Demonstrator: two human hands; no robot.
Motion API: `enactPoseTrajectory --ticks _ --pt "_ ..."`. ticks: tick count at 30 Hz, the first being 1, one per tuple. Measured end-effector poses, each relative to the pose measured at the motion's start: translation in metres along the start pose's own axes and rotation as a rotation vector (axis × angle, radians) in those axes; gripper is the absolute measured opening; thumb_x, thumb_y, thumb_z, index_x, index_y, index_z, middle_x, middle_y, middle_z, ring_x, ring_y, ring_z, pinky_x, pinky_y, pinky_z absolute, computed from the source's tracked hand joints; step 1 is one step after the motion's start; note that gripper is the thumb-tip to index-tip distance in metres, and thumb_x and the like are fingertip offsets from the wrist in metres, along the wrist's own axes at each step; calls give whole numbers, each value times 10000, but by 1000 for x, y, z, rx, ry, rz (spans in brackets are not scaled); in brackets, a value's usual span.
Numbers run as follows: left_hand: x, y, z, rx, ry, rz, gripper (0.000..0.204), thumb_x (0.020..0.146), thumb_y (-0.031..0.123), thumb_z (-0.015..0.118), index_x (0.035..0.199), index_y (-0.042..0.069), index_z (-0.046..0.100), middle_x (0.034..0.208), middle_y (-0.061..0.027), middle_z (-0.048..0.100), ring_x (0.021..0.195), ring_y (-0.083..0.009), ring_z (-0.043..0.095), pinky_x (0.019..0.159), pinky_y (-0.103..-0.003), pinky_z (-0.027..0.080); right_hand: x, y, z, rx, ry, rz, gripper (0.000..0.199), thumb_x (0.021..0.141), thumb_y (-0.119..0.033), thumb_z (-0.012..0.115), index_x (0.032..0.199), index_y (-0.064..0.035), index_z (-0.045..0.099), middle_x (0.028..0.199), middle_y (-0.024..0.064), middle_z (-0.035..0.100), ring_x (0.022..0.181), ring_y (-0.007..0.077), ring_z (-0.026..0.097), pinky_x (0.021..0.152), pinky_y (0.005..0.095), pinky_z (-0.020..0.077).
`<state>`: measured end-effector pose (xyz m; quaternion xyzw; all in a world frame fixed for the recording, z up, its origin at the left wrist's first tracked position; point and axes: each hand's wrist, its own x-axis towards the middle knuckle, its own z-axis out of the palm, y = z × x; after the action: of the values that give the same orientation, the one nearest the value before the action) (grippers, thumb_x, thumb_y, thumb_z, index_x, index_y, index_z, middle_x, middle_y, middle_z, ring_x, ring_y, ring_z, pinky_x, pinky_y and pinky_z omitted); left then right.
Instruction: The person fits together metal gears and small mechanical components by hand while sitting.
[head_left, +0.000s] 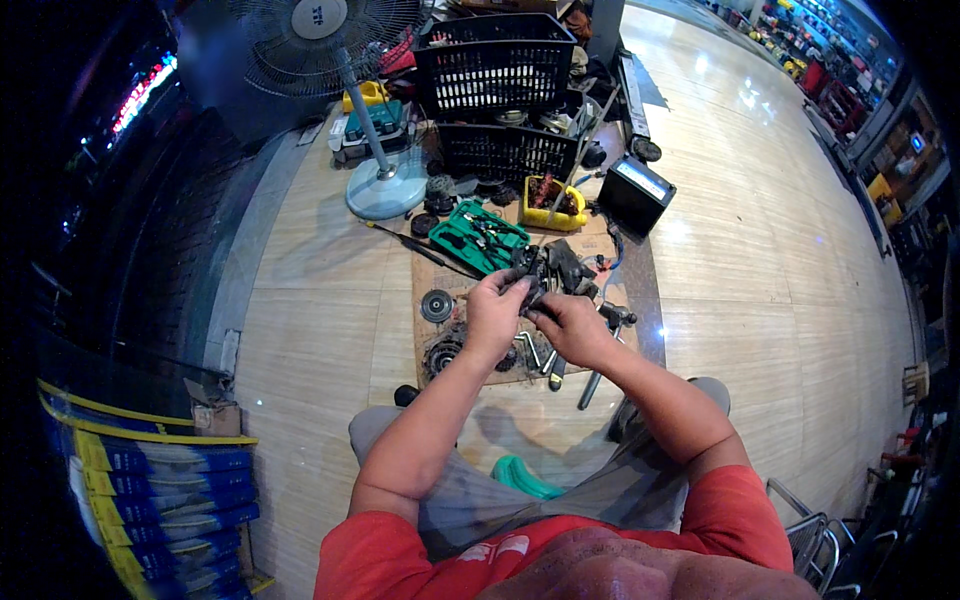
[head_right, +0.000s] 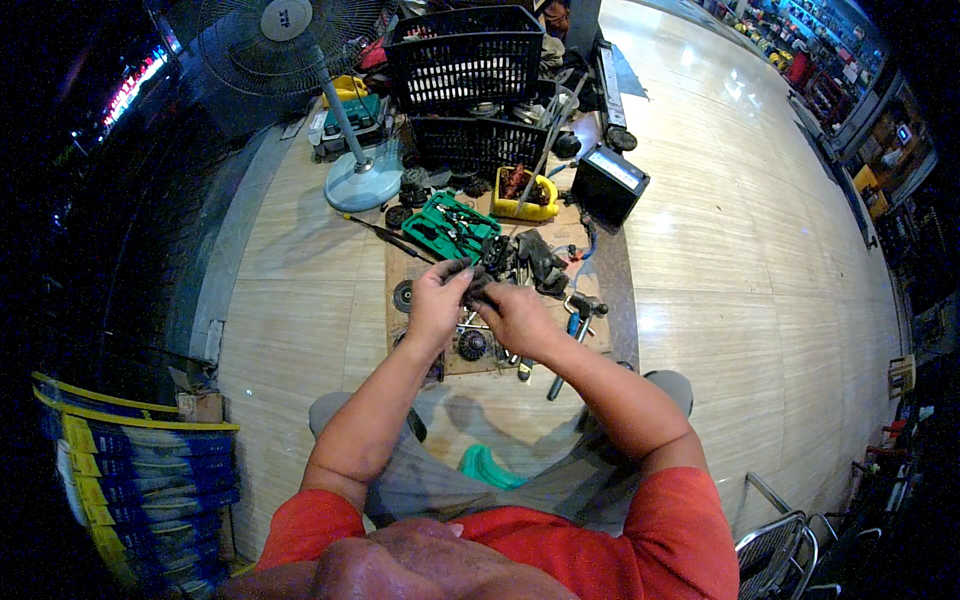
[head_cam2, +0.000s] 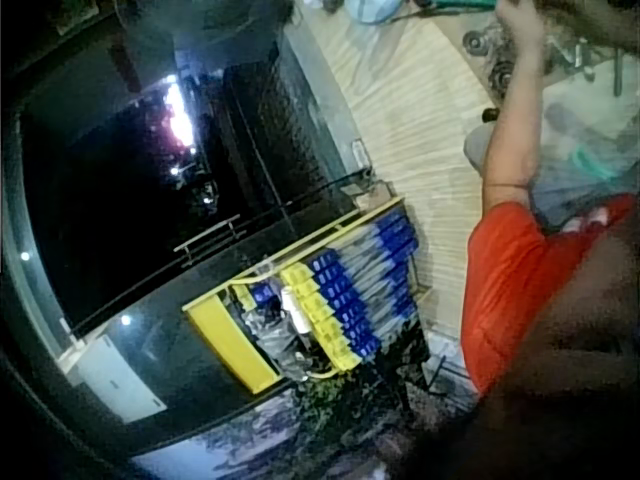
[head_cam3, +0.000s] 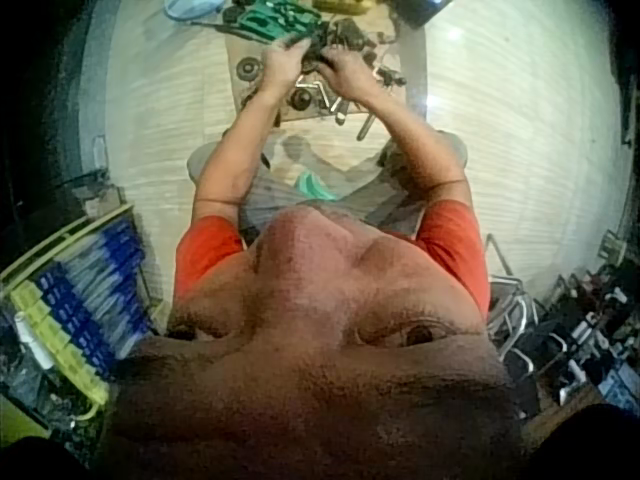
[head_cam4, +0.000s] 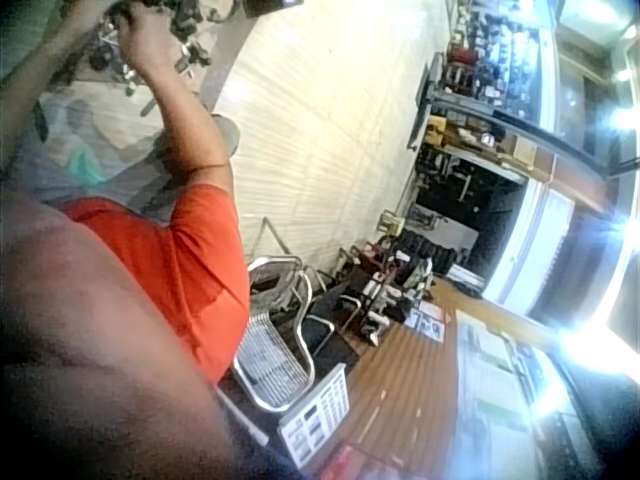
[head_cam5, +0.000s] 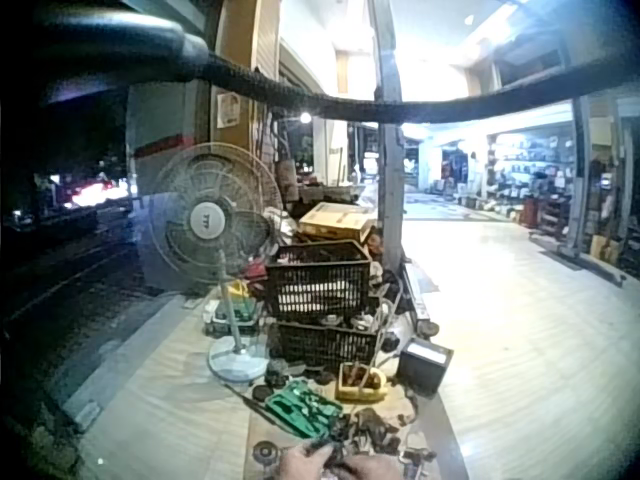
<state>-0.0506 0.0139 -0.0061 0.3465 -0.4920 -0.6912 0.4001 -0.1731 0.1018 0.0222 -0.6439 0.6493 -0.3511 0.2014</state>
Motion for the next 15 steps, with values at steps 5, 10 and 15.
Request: enactPoseTrajectory --ticks 5,10,15 --pt "0 8 3 -109 30 -16 185 934 31 525 1083 -59 586 988 -115 674 855 -162 661 766 -273 539 -1 1 4 8 -27 15 204 858 -211 629 850 -9 609 782 224 625 750 423 604 657 478 483" --pt "-2 16 2 -416 18 -80 152 939 24 508 1058 -15 596 1001 -150 670 899 -239 666 820 -356 550 1 7 10 106 -22 112 223 862 -217 638 885 5 621 776 225 627 735 406 611 648 451 485" --pt "-2 17 -3 -564 -58 -96 146 944 29 511 1070 -18 569 1007 -143 658 913 -236 671 803 -342 563 3 10 14 301 -6 197 235 860 -211 655 953 4 637 779 203 640 700 328 628 661 392 494"
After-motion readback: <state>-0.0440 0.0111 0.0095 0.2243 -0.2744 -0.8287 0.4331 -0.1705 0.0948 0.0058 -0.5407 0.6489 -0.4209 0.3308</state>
